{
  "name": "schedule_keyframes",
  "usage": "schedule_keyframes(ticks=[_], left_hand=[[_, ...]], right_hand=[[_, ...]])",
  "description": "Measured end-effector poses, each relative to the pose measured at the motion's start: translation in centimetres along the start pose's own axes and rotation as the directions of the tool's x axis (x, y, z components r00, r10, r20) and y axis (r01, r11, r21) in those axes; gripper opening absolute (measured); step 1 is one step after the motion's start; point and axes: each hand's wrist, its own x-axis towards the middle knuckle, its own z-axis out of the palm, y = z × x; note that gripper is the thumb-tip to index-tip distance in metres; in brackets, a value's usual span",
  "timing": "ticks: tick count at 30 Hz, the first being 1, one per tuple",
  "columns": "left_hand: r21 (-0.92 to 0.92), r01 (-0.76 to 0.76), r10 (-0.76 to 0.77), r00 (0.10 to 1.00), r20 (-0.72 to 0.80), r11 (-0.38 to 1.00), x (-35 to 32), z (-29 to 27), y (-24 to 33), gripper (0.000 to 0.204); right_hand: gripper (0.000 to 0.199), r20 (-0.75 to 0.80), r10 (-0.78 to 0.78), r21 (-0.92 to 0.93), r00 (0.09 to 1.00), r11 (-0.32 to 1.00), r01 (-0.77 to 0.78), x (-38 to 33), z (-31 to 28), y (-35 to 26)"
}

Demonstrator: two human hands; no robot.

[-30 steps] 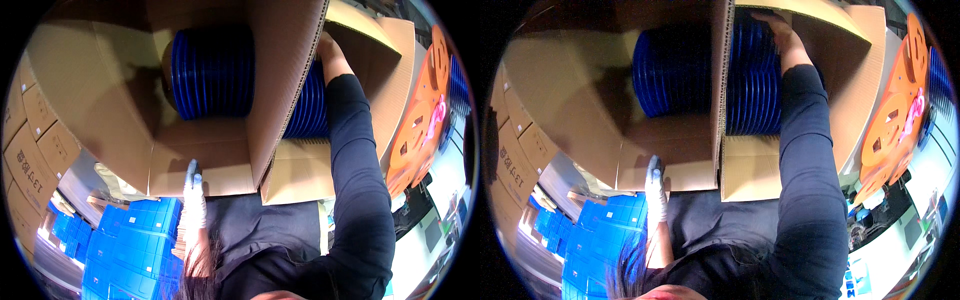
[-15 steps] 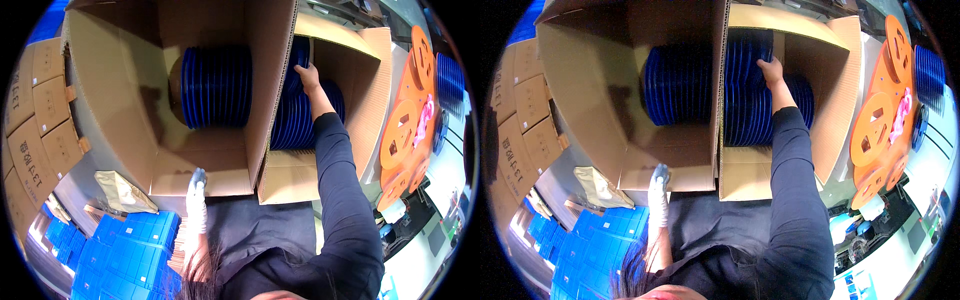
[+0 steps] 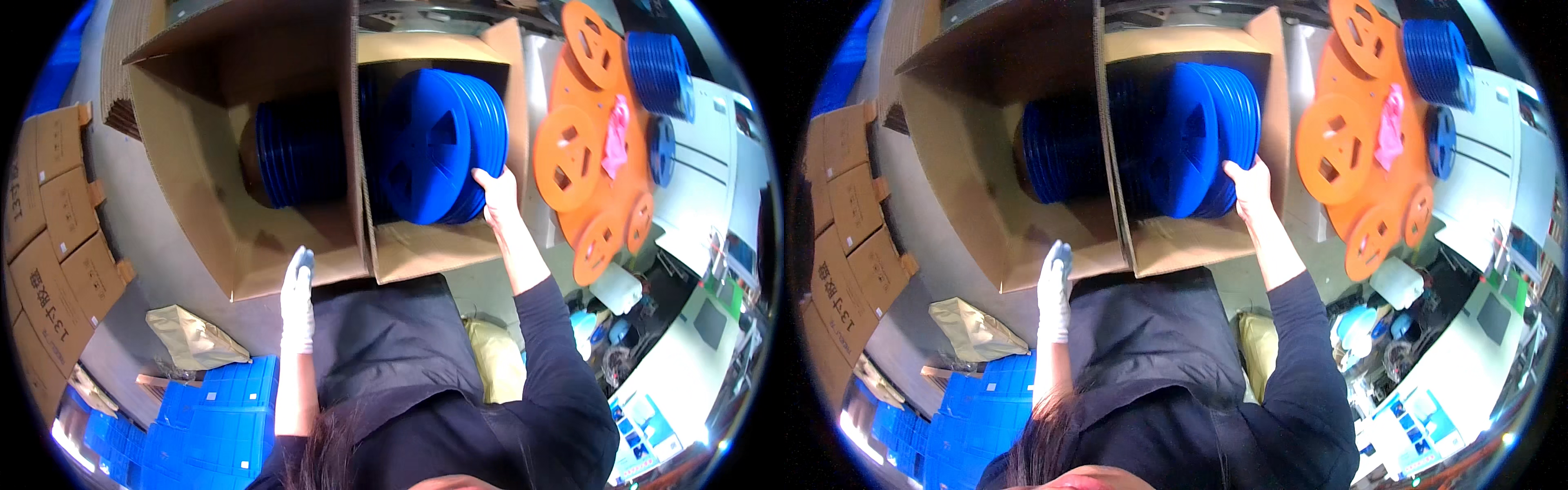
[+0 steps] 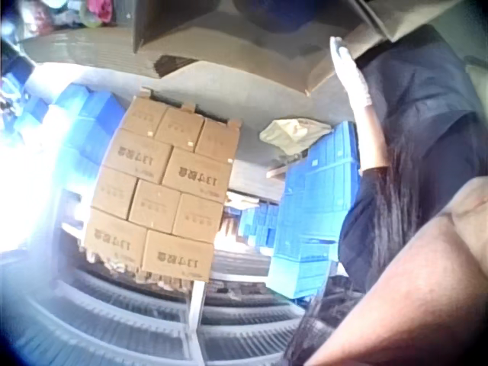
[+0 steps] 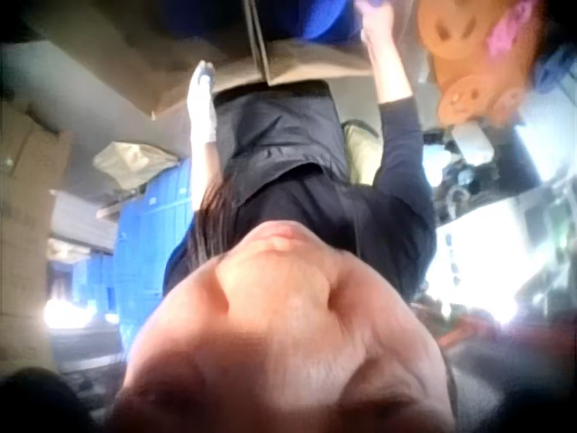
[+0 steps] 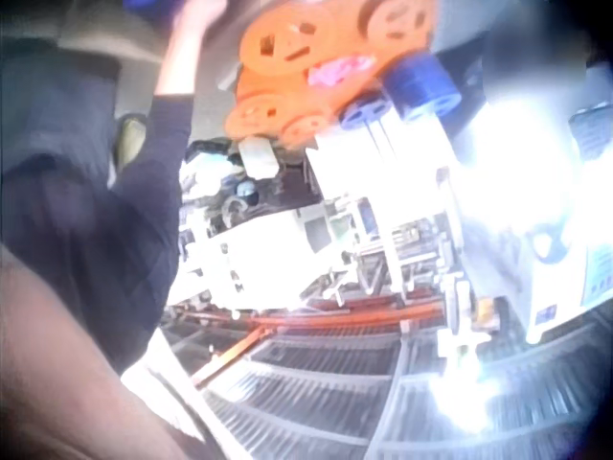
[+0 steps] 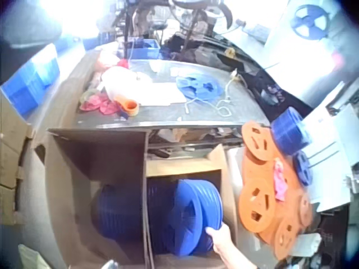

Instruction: The person stacks blue plastic spools into a cardboard box. They pick up spools from a pile, separate them, and place them into the box one by one or in small groups. The person wears white gloves and works in a cluttered storage area.

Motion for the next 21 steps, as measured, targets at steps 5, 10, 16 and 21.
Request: schedule_keyframes(ticks=[5, 10, 16, 21], left_hand=[[0.066, -0.04, 0.031, 0.991, 0.128, 0.997, 0.1, 2.4, 4.9, 0.041], [0.131, -0.098, 0.06, 0.96, 0.273, 0.987, -0.7, 2.6, 8.9, 0.042], [0.251, -0.295, 0.159, 0.879, 0.45, 0.922, -1.8, 4.8, 16.7, 0.043], [0.138, -0.429, 0.29, 0.78, 0.554, 0.893, -1.7, 6.1, 20.0, 0.04]], right_hand=[[0.039, -0.132, 0.134, 0.151, 0.982, 0.982, -0.114, -10.6, -6.5, -5.5], [0.037, -0.201, 0.063, 0.345, 0.978, 0.939, 0.01, -21.0, -9.5, -8.2], [0.038, -0.363, 0.029, 0.471, 0.931, 0.868, 0.156, -30.0, -7.8, -10.4], [0.041, -0.345, 0.03, 0.501, 0.938, 0.851, 0.157, -34.2, -7.2, -9.8]])
